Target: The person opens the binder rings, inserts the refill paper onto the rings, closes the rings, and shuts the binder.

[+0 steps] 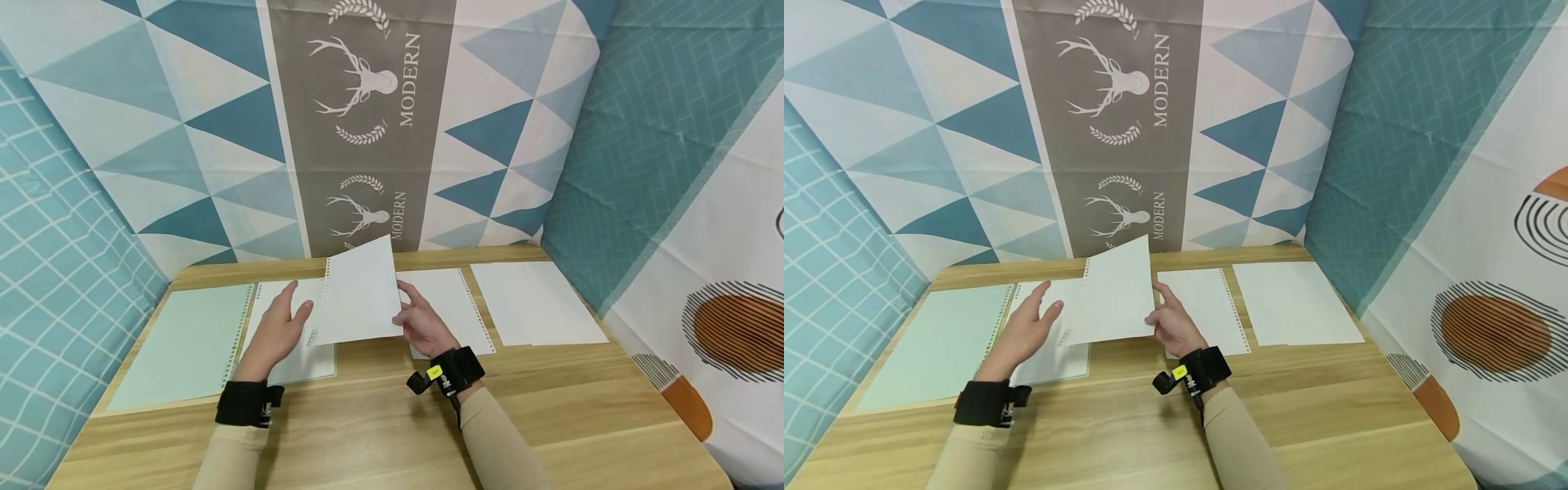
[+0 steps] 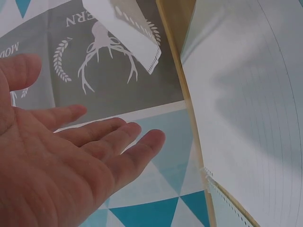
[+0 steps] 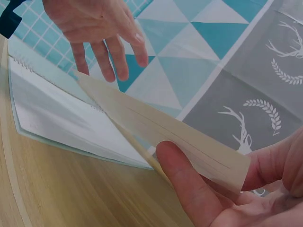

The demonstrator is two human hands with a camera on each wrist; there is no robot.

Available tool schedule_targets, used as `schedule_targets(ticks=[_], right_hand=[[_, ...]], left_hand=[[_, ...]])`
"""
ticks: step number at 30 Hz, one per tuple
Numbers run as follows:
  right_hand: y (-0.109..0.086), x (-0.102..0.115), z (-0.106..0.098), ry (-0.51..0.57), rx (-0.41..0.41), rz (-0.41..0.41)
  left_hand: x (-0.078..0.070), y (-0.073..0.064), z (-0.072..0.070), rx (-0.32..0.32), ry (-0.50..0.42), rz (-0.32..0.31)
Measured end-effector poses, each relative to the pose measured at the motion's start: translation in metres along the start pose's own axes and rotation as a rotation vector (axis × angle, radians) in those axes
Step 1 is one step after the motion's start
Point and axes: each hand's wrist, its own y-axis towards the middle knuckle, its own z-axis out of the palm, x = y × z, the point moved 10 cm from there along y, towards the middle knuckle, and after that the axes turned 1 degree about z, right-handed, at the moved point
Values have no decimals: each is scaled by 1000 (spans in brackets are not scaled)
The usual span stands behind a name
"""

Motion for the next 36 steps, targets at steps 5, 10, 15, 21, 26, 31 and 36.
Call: schedule_targets(ticks=[5, 10, 15, 21, 26, 31, 36], right_hand=[[0, 2, 6, 17, 13, -5], [-1, 1, 10, 22, 13, -3], [0, 2, 20, 30, 36, -9], [1, 5, 31, 63, 63, -23], [0, 4, 40, 78, 71, -19], [0, 2, 49, 87, 93, -7], [0, 1, 54, 106, 97, -5]], left_hand=[[2, -1, -4, -8, 12, -19], [5, -2, -10, -16, 21, -37], [9, -3, -15, -36, 22, -47], [10, -3, -17, -37, 20, -56], [12, -3, -19, -42, 7, -55], [14, -4, -22, -43, 2, -50], [14, -5, -28, -48, 5, -42]])
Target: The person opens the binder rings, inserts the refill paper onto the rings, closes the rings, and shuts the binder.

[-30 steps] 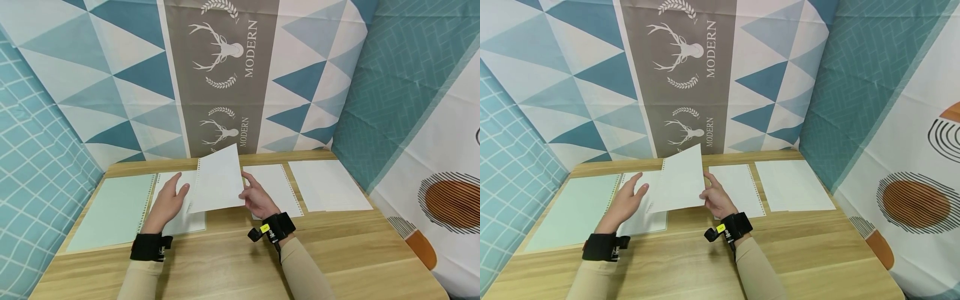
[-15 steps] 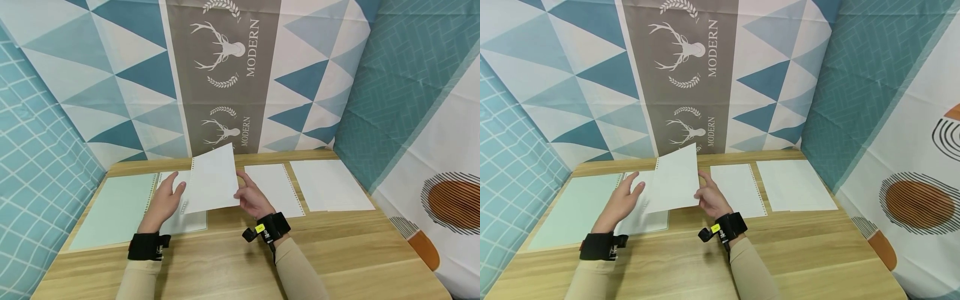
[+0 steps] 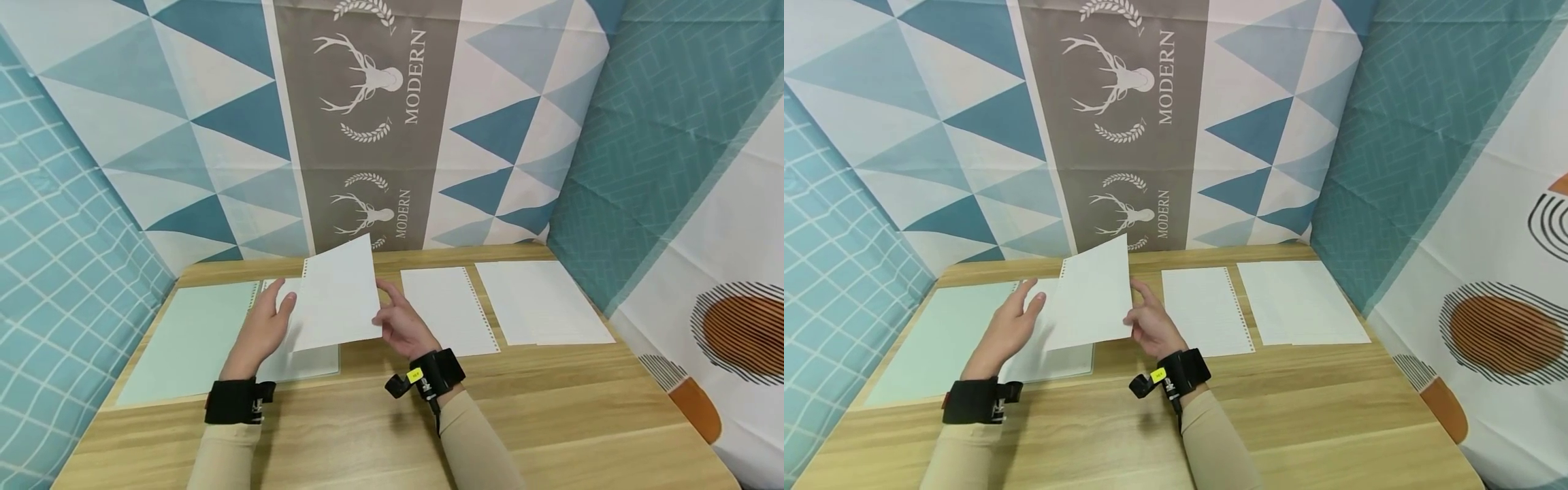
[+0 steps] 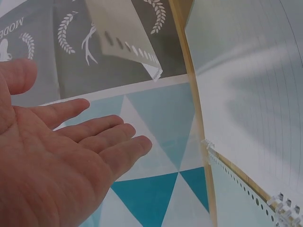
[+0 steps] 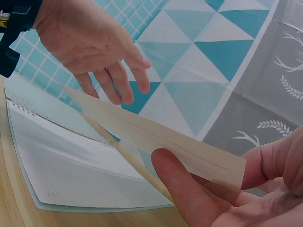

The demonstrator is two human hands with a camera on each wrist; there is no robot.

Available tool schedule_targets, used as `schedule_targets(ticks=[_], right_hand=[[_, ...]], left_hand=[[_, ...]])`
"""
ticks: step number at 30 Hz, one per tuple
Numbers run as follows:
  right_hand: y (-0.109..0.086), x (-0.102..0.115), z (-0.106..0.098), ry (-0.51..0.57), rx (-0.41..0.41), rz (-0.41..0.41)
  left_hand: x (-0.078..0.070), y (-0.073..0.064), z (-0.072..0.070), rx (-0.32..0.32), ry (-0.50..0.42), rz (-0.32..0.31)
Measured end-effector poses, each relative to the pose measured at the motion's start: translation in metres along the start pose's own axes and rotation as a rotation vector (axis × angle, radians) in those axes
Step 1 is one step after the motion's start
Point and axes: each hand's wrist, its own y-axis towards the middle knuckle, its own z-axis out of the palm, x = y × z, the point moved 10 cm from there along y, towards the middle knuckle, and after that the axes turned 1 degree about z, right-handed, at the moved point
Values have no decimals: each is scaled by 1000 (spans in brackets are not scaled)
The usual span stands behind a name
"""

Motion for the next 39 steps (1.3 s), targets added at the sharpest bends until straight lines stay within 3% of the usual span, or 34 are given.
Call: schedule_targets(ticks=[7, 21, 39], right_hand=[[3, -1, 11, 11, 37, -17], [6, -3, 34, 45, 78, -7], [15, -10, 58, 60, 105, 6]], left_hand=[[7, -3, -11, -17, -2, 6], [24, -7, -28, -56, 2, -61], [38, -10, -35, -15, -58, -102]])
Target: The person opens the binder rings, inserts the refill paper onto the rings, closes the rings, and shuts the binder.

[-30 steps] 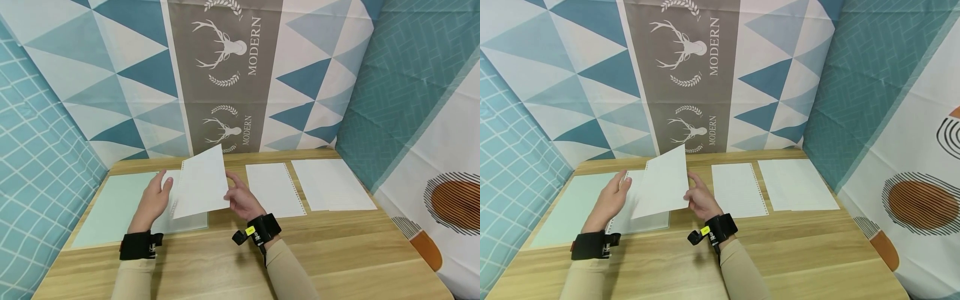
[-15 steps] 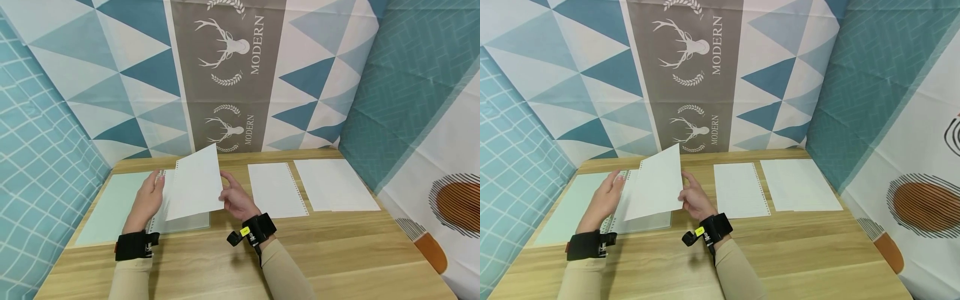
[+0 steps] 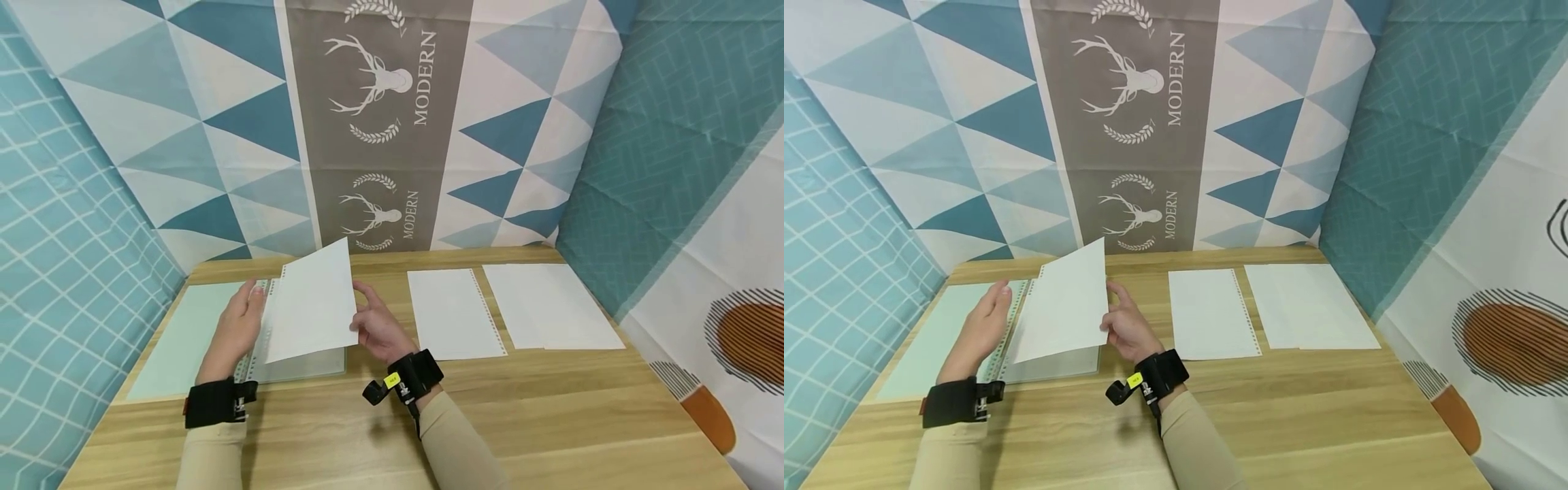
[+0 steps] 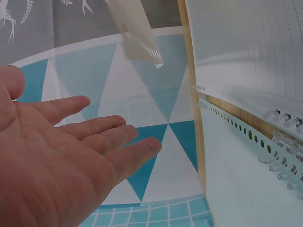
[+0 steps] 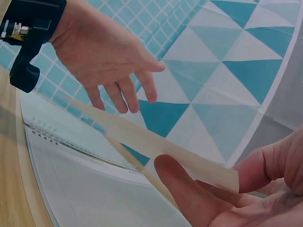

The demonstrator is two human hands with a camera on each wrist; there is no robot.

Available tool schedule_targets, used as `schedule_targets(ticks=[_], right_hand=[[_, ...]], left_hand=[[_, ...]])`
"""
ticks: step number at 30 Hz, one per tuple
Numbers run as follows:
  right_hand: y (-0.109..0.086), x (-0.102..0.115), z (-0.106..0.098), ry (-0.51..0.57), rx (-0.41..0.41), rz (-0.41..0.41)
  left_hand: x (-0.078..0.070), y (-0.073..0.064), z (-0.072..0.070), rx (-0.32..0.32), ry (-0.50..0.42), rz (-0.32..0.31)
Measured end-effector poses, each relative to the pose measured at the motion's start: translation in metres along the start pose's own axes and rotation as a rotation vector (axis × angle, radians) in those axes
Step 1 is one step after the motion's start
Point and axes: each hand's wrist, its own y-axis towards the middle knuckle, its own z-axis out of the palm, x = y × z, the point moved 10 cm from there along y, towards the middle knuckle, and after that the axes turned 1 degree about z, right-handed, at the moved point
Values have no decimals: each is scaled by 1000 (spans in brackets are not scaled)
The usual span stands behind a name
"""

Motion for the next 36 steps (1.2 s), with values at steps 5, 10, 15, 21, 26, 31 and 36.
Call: schedule_targets(ticks=[5, 10, 15, 21, 26, 31, 36], right_hand=[[1, -4, 3, -14, -6, 2], [4, -8, 8, -17, 1, 1], [9, -14, 11, -11, 3, 9], [11, -17, 14, -35, -1, 11], [13, -22, 16, -70, -12, 9], [15, -27, 18, -85, -25, -2], [16, -29, 19, -94, -32, -11]], left_hand=[[4, 1, 2, 6, -4, -6], [9, 0, 4, 31, -16, 4], [15, -1, 6, 48, -8, -14], [18, -1, 3, 58, 6, -12], [22, -1, 2, 61, 9, -40], [25, -1, 0, 65, -5, -68], [26, 0, -2, 67, -12, -79]])
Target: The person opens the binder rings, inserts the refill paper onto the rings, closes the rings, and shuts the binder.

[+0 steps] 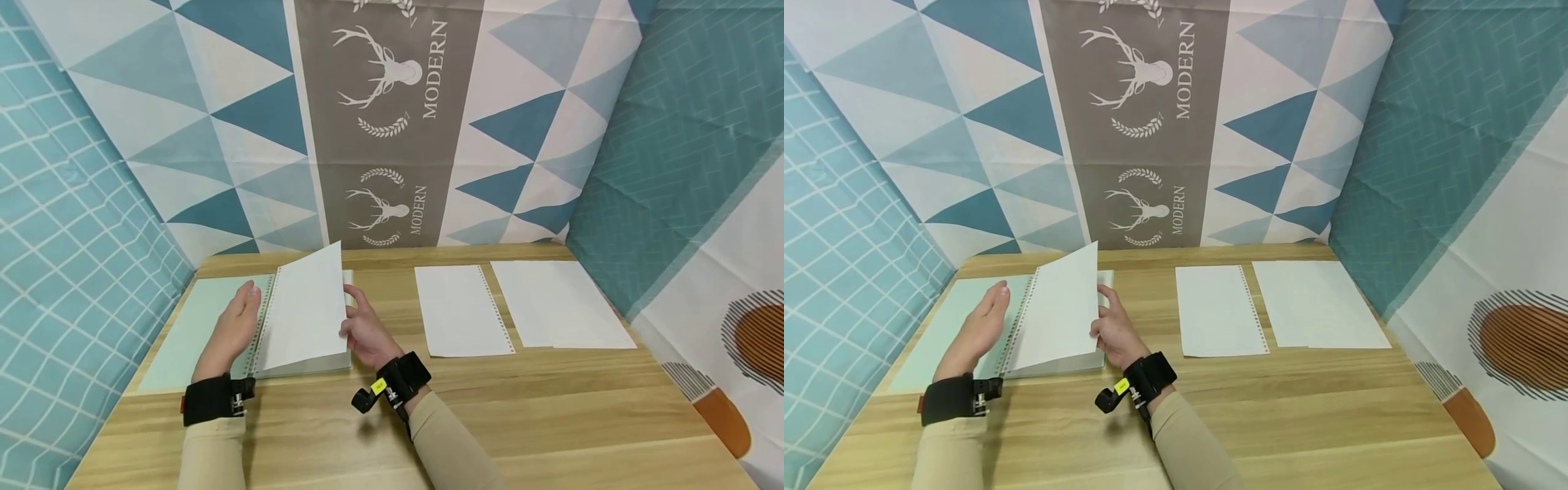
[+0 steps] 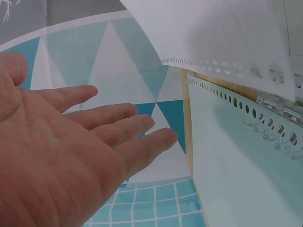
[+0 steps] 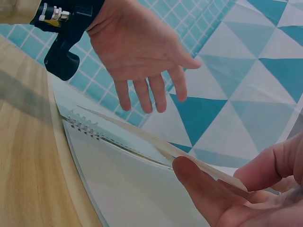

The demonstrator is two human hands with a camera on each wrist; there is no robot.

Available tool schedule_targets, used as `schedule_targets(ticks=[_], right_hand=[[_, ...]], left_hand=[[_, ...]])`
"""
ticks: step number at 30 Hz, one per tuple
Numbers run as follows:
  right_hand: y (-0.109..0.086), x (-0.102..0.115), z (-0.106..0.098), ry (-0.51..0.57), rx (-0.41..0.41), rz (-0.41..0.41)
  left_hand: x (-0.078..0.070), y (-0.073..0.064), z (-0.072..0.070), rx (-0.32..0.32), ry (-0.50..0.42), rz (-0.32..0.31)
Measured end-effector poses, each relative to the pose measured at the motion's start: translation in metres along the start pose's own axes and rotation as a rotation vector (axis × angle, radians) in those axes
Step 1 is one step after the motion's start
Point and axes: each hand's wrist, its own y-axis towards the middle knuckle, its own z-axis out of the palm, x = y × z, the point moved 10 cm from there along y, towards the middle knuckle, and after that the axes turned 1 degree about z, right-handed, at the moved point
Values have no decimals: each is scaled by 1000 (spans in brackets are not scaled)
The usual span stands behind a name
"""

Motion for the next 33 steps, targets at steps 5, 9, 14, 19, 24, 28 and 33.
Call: schedule_targets(ticks=[5, 9, 14, 19, 24, 28, 33], right_hand=[[1, -3, -1, -5, -8, -1], [1, -6, -1, 6, -11, -8], [2, -11, 0, 15, -17, -13], [3, -17, -4, 4, -60, -18], [2, -22, -6, -47, -93, -9], [2, -25, -4, -79, -91, 1], [2, -27, -5, -124, -111, -2]], left_hand=[[4, 0, 2, 15, -8, -21], [9, 1, 5, 38, -10, -42], [12, 1, 9, 68, -11, -42], [13, 1, 12, 96, -17, -36], [14, 3, 14, 109, -10, -42], [16, 4, 14, 115, -1, -47], [17, 4, 15, 126, 1, -42]])
